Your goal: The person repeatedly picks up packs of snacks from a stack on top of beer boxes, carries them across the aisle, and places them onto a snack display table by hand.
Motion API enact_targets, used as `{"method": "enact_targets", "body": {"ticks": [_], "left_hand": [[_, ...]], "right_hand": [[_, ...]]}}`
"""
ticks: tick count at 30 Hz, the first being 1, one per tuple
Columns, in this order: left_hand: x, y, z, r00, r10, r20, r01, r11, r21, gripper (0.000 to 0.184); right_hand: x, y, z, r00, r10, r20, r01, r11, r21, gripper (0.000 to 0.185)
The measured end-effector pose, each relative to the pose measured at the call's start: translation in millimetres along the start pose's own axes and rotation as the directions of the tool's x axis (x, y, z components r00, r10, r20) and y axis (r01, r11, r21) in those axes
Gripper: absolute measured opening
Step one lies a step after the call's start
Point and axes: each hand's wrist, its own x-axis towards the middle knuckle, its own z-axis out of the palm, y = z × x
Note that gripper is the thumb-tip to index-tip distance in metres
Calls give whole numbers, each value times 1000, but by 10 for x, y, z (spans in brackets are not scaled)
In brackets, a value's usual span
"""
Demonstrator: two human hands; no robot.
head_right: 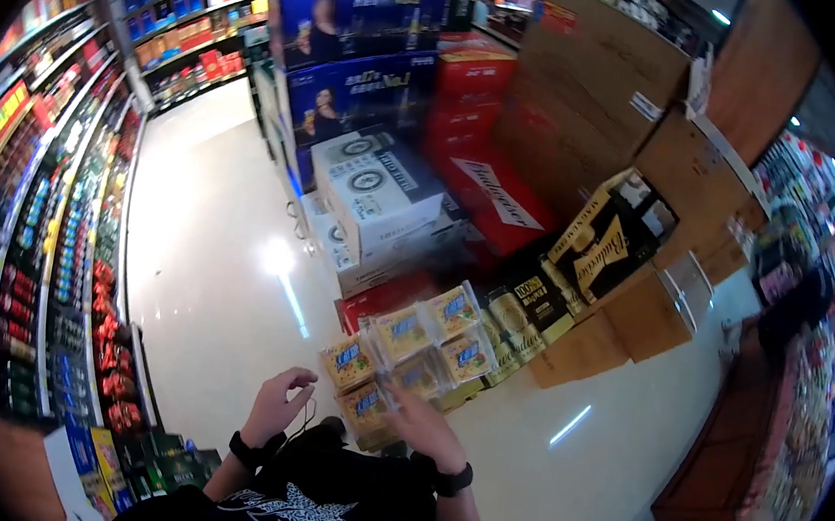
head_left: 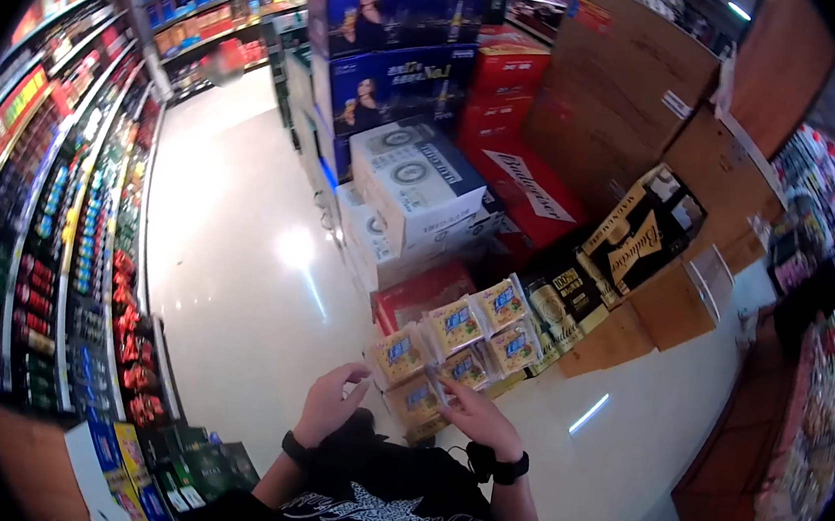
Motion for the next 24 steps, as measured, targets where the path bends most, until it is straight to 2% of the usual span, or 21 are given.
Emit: {"method": "enact_targets", "body": {"ticks": [1, 3, 4, 5, 7, 8, 9, 10, 12, 14, 18, 22, 24], "left_hand": [[88, -40, -47, 999, 22, 31, -22, 1000, -6, 24], [263, -112, -141, 984, -133, 119, 115, 982, 148, 22], [350, -141, -171, 985, -113, 134, 94, 986, 139, 22], [434, -177, -210, 968, -110, 225, 69, 981, 180, 25], [553, -289, -244, 930, -100, 355, 8, 968, 251, 32], [599, -319, -264, 926, -86, 369, -10, 968, 250, 32], [645, -320, -284, 898, -51, 436, -65, 967, 245, 32], [672, -331, -305, 864, -17, 504, -118, 965, 235, 32], [717, -395, -325, 836, 9, 549, -146, 967, 207, 34], [762, -367, -361, 793, -26, 609, -100, 980, 172, 35], [841, -402, -368, 694, -25, 719, -153, 972, 181, 35], [859, -560, -303, 627, 56, 777, -198, 976, 90, 34], [868, -566, -299, 621, 96, 778, -168, 986, 13, 32]], "right_hand": [[39, 60, 67, 999, -25, -21, 24, 1000, -14, 56], [123, -25, 187, 996, -13, -86, 16, 999, 32, 56], [173, -62, 231, 993, -18, -113, 27, 997, 78, 56], [214, -76, 265, 991, -22, -131, 19, 1000, -23, 59], [314, -100, 344, 988, 2, -157, -11, 998, -57, 59], [344, -116, 397, 986, 24, -167, -39, 995, -87, 60], [352, -138, 474, 965, -34, -260, 13, 997, -80, 59], [359, -159, 525, 959, -24, -282, 3, 997, -74, 59], [395, -184, 600, 927, 82, -366, -111, 992, -60, 59], [431, -132, 712, 890, 115, -442, -155, 986, -57, 57], [507, -109, 868, 784, 133, -606, -233, 968, -89, 53], [543, -211, 945, 729, 186, -659, -291, 955, -52, 50], [522, -399, 914, 734, 262, -626, -329, 944, 9, 47]]}}
